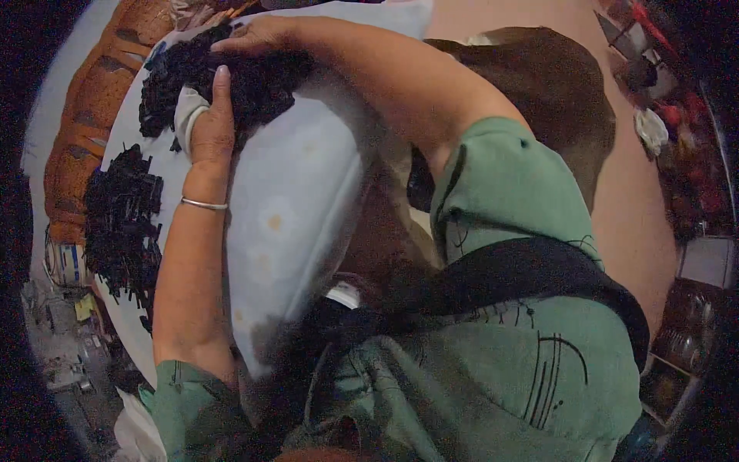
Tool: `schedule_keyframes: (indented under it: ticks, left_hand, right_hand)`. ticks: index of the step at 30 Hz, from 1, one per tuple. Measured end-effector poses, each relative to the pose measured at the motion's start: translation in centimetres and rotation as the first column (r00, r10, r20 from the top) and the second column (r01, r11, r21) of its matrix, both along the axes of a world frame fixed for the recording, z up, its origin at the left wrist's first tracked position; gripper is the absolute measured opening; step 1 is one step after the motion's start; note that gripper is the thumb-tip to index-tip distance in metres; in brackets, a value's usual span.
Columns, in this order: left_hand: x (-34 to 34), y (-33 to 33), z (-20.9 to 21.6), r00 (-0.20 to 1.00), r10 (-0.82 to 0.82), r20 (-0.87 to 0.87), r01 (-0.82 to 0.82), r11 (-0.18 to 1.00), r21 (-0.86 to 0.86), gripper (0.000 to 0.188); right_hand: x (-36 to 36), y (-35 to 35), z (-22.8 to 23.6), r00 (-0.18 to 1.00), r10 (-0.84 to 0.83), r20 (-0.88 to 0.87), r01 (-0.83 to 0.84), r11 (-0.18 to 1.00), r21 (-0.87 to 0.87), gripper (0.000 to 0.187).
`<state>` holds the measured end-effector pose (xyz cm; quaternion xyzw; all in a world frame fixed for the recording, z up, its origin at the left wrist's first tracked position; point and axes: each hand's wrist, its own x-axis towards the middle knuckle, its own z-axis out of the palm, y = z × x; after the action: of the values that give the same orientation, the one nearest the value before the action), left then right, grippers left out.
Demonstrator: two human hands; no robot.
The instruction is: Cleaning small black components with a cloth and placing them into a container.
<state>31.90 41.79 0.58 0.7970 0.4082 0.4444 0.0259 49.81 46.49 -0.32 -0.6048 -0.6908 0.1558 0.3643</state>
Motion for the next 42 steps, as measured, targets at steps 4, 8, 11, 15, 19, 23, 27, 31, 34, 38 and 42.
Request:
schedule_keyframes:
  ticks: [4,8,11,15,19,23,27,31,34,38,42]
  left_hand:
    - [0.5,-3.5,0.0,0.991,0.128,-0.03,-0.129,0.989,-0.069,0.07]
    - [3.3,-7.1,-0.4,1.0,0.021,0.018,-0.02,0.996,-0.086,0.071]
    - [6.4,-12.2,-1.2,0.968,-0.091,0.235,0.152,0.954,-0.258,0.064]
    - [10.5,-19.8,-0.1,0.954,-0.301,0.007,0.301,0.951,-0.073,0.052]
    - [8.6,-23.4,-2.0,0.808,-0.535,-0.245,0.523,0.844,-0.117,0.022]
    - [5.6,-20.9,2.5,0.561,-0.737,-0.377,0.647,0.675,-0.355,0.023]
    - [-0.9,-6.9,3.3,0.913,-0.353,-0.205,0.367,0.929,0.035,0.053]
    - [-10.2,6.7,3.7,0.983,0.119,-0.141,-0.132,0.988,-0.084,0.059]
    - [-11.4,12.7,2.5,0.995,0.074,0.059,-0.051,0.942,-0.331,0.067]
    - [-11.7,21.0,1.8,0.992,0.04,-0.119,-0.092,0.876,-0.474,0.079]
    - [-9.8,22.1,1.4,0.981,-0.187,0.043,0.174,0.771,-0.612,0.084]
  right_hand:
    - [0.3,-5.6,0.8,0.996,0.084,-0.037,-0.083,0.996,0.017,0.07]
    - [3.2,-10.1,1.4,0.994,0.084,-0.07,-0.087,0.996,-0.028,0.065]
    - [5.3,-16.9,3.0,0.998,-0.011,-0.057,0.009,1.0,-0.025,0.062]
    - [14.3,-23.5,1.7,0.988,0.025,-0.151,-0.068,0.954,-0.291,0.05]
    - [9.1,-27.6,5.6,0.966,-0.138,0.22,0.237,0.815,-0.529,0.027]
    - [10.1,-25.5,5.8,0.945,-0.227,0.237,0.302,0.886,-0.353,0.028]
    - [6.4,-20.0,6.3,0.992,-0.124,0.022,0.126,0.977,-0.173,0.035]
    - [2.5,-11.0,4.3,0.994,-0.094,-0.052,0.094,0.996,-0.002,0.046]
    - [1.4,-4.6,2.5,0.961,-0.093,-0.26,0.13,0.983,0.128,0.051]
    - [0.0,5.7,1.0,0.856,0.131,-0.499,-0.053,0.985,0.167,0.047]
    - [0.0,12.2,0.6,0.851,0.195,-0.488,-0.159,0.981,0.114,0.045]
